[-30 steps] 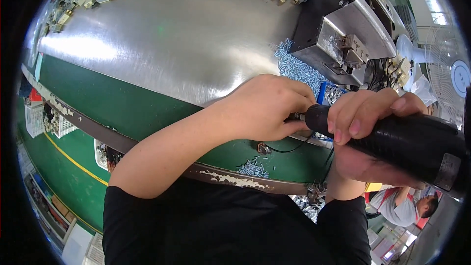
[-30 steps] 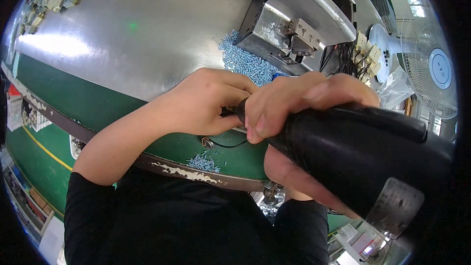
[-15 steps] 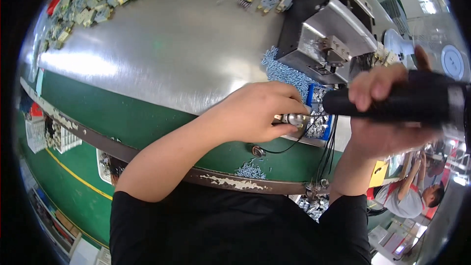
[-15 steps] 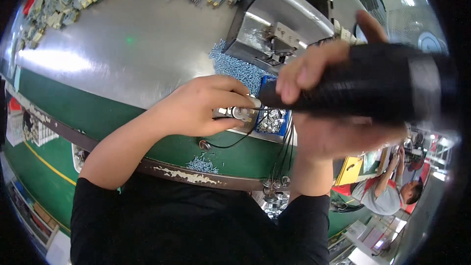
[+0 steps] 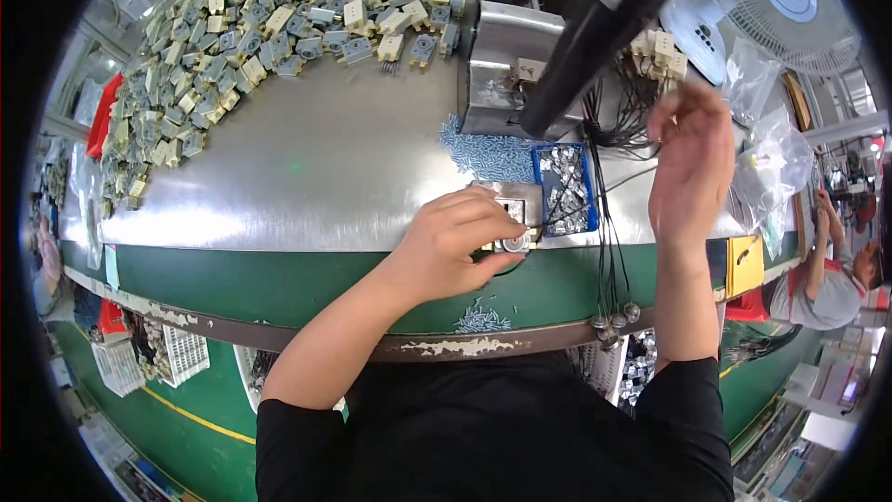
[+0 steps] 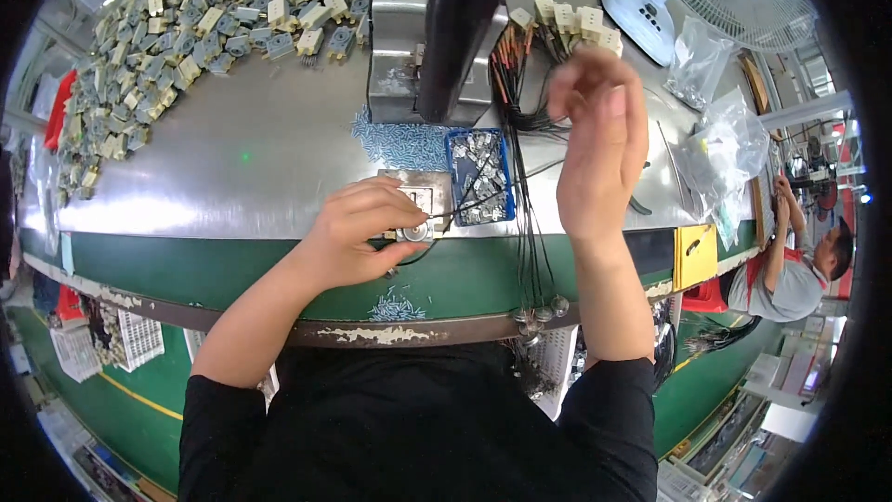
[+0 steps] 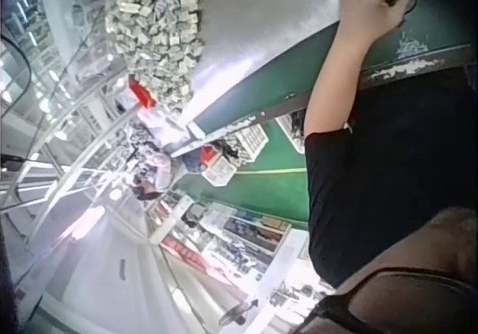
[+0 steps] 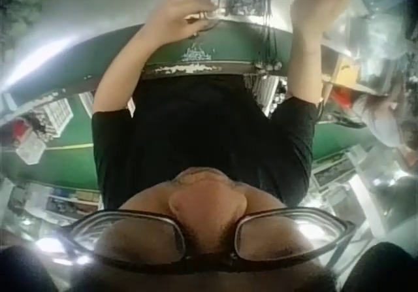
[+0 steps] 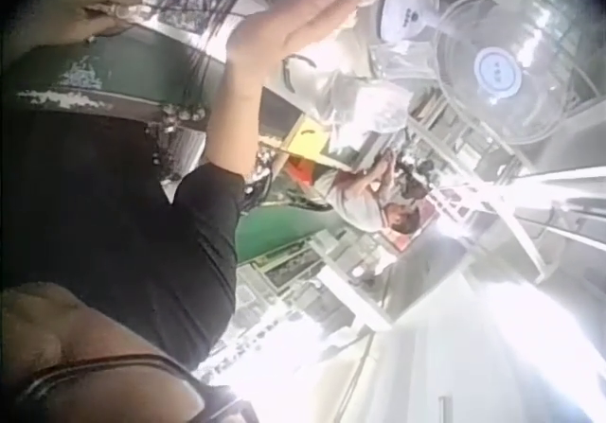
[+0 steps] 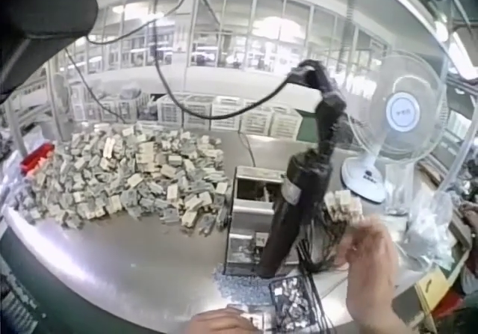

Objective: The worker is assembling electronic components on a production line, connecting wires to metal housing and using an electric screwdriver.

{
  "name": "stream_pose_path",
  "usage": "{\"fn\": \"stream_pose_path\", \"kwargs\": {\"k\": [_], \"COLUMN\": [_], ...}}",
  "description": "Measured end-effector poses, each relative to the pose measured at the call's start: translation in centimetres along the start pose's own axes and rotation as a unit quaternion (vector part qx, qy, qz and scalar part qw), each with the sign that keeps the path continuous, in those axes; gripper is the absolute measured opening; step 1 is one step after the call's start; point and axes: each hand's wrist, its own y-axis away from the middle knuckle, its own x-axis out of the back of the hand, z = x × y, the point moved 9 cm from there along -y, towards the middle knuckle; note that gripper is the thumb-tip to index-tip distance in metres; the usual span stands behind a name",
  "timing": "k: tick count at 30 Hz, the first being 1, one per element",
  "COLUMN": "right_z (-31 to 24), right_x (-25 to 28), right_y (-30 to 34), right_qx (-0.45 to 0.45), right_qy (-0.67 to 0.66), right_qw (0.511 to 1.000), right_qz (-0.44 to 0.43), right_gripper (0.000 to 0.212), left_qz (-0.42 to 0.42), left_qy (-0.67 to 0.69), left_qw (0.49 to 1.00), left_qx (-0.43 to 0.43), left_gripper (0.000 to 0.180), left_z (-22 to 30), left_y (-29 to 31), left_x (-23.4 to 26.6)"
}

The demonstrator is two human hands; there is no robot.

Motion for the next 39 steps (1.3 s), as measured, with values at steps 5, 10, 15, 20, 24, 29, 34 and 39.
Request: {"fn": "stream_pose_path", "kwargs": {"k": [5,10,15,20,24,29,34,39], "right_z": [-0.3,-1.8,-0.8,-0.7,-1.8,-1.5,-2.8,-3.3], "right_x": [-4.9,-8.4,-8.8,-8.3,-8.6,-9.6,-7.9,-3.5], "right_y": [5.4,8.6,9.0,9.1,9.4,9.4,7.0,4.8], "right_qx": [0.022,0.115,0.207,0.195,0.234,0.24,0.171,0.173], "right_qy": [0.252,0.324,0.338,0.26,0.263,0.243,0.304,0.38], "right_qw": [0.915,0.865,0.866,0.897,0.88,0.877,0.882,0.868], "right_qz": [-0.315,-0.365,-0.305,-0.299,-0.32,-0.338,-0.318,-0.271], "right_gripper": [0.031,0.046,0.044,0.038,0.039,0.042,0.048,0.026], "left_qz": [-0.007,0.021,0.093,0.104,0.084,0.056,0.045,0.056], "left_qy": [-0.007,0.017,0.087,0.186,0.217,0.327,0.442,0.541], "left_qw": [1.0,0.985,0.973,0.941,0.938,0.888,0.83,0.738], "left_qx": [-0.008,0.172,0.192,0.261,0.259,0.32,0.336,0.399], "left_gripper": [0.031,0.032,0.029,0.017,0.017,0.02,0.026,0.042], "left_z": [-0.1,-1.0,-0.5,-1.5,-1.1,-1.5,-1.0,-0.6], "left_y": [0.3,0.4,0.7,1.2,1.0,2.1,1.6,2.6], "left_x": [-0.4,0.1,0.6,-0.5,-0.8,-0.6,-0.5,0.9]}}
